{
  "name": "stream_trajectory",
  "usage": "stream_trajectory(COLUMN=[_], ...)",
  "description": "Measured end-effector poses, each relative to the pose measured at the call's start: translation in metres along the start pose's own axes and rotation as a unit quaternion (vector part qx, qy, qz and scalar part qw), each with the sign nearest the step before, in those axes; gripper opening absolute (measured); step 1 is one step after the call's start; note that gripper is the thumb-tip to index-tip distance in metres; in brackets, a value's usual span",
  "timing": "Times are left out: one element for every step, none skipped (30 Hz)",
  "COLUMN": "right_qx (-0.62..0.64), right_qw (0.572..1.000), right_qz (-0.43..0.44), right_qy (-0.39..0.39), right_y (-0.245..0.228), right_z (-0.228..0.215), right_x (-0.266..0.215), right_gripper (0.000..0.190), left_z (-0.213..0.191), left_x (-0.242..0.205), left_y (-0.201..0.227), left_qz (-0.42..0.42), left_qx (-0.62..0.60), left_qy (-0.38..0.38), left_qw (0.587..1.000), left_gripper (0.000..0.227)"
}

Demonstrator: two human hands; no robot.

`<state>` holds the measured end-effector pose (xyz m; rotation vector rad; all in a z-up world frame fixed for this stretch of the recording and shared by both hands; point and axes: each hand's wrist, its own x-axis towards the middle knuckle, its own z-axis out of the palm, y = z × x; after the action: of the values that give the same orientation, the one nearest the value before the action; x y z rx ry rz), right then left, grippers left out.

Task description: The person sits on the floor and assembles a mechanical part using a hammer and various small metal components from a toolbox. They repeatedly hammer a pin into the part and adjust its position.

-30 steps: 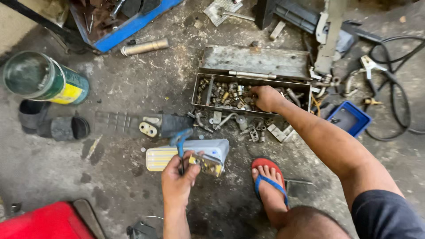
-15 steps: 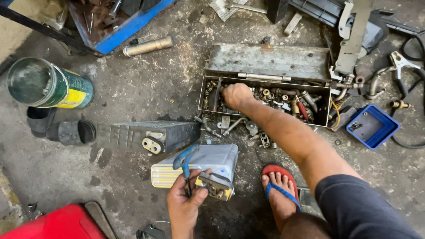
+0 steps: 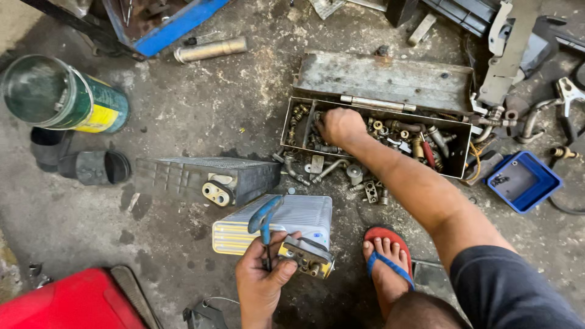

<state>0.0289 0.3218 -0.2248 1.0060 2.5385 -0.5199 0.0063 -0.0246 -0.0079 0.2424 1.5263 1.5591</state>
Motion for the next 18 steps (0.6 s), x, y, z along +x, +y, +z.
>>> stream_trajectory(right_qx=[0.028, 0.055, 0.083, 0.082, 0.082, 0.082, 0.082, 0.082, 0.082, 0.201, 0.317, 0.428, 0.537, 0.637, 0.703, 0.763, 0.816, 0.819], right_qw=[0.999, 0.996, 0.991, 0.991, 0.991, 0.991, 0.992, 0.993, 0.993, 0.974, 0.941, 0.895, 0.839, 0.77, 0.71, 0.645, 0.573, 0.567], right_qz=[0.034, 0.068, 0.102, 0.103, 0.104, 0.106, 0.089, 0.072, 0.055, 0.081, 0.101, 0.121, 0.08, 0.039, 0.037, 0.034, 0.034, 0.049], right_qy=[0.008, 0.015, 0.023, 0.024, 0.028, 0.032, 0.042, 0.052, 0.061, 0.06, 0.054, 0.046, 0.04, 0.031, -0.002, -0.035, -0.061, -0.068], right_y=[-0.005, -0.009, -0.015, -0.022, -0.028, -0.031, -0.031, -0.029, -0.026, -0.019, -0.012, -0.004, 0.008, 0.02, 0.031, 0.039, 0.049, 0.059], right_z=[0.0, 0.001, 0.002, 0.005, 0.006, 0.006, 0.005, 0.003, 0.002, 0.0, -0.001, -0.002, -0.003, -0.005, -0.004, -0.003, -0.002, -0.002], right_x=[0.004, 0.01, 0.015, 0.017, 0.021, 0.022, 0.022, 0.019, 0.013, 0.006, -0.005, -0.017, -0.031, -0.045, -0.061, -0.076, -0.09, -0.101], right_gripper=[0.04, 0.03, 0.022, 0.021, 0.02, 0.02, 0.019, 0.019, 0.019, 0.018, 0.019, 0.019, 0.017, 0.016, 0.014, 0.018, 0.026, 0.021], left_z=[0.0, -0.001, -0.001, -0.001, -0.001, 0.0, 0.001, 0.003, 0.003, 0.004, 0.004, 0.003, 0.002, -0.001, -0.002, -0.003, -0.003, -0.002], left_x=[0.0, 0.0, 0.0, -0.001, 0.0, 0.0, 0.001, 0.002, 0.002, 0.003, 0.001, 0.001, 0.002, 0.001, 0.002, 0.002, 0.004, 0.005], left_y=[-0.001, -0.001, -0.001, -0.002, -0.001, -0.001, 0.0, 0.001, 0.001, 0.002, 0.001, 0.0, -0.001, -0.001, -0.003, -0.005, -0.006, -0.007], left_qz=[-0.007, -0.01, -0.013, -0.016, -0.004, 0.008, 0.02, 0.02, 0.019, 0.018, 0.018, 0.019, 0.022, 0.027, 0.03, 0.034, 0.039, 0.044], left_qx=[0.001, 0.0, -0.001, -0.001, -0.003, -0.005, -0.007, -0.005, -0.003, -0.001, 0.0, 0.001, 0.001, 0.004, 0.005, 0.006, 0.008, 0.01], left_qy=[0.008, 0.009, 0.011, 0.012, 0.007, 0.001, -0.005, -0.007, -0.008, -0.009, -0.011, -0.012, -0.013, -0.015, -0.02, -0.026, -0.025, -0.024], left_qw=[1.0, 1.0, 1.0, 1.0, 1.0, 1.0, 1.0, 1.0, 1.0, 1.0, 1.0, 1.0, 1.0, 1.0, 0.999, 0.999, 0.999, 0.999], left_gripper=[0.059, 0.059, 0.059, 0.06, 0.059, 0.058, 0.058, 0.058, 0.058, 0.058, 0.059, 0.059, 0.06, 0.06, 0.06, 0.061, 0.06, 0.06])
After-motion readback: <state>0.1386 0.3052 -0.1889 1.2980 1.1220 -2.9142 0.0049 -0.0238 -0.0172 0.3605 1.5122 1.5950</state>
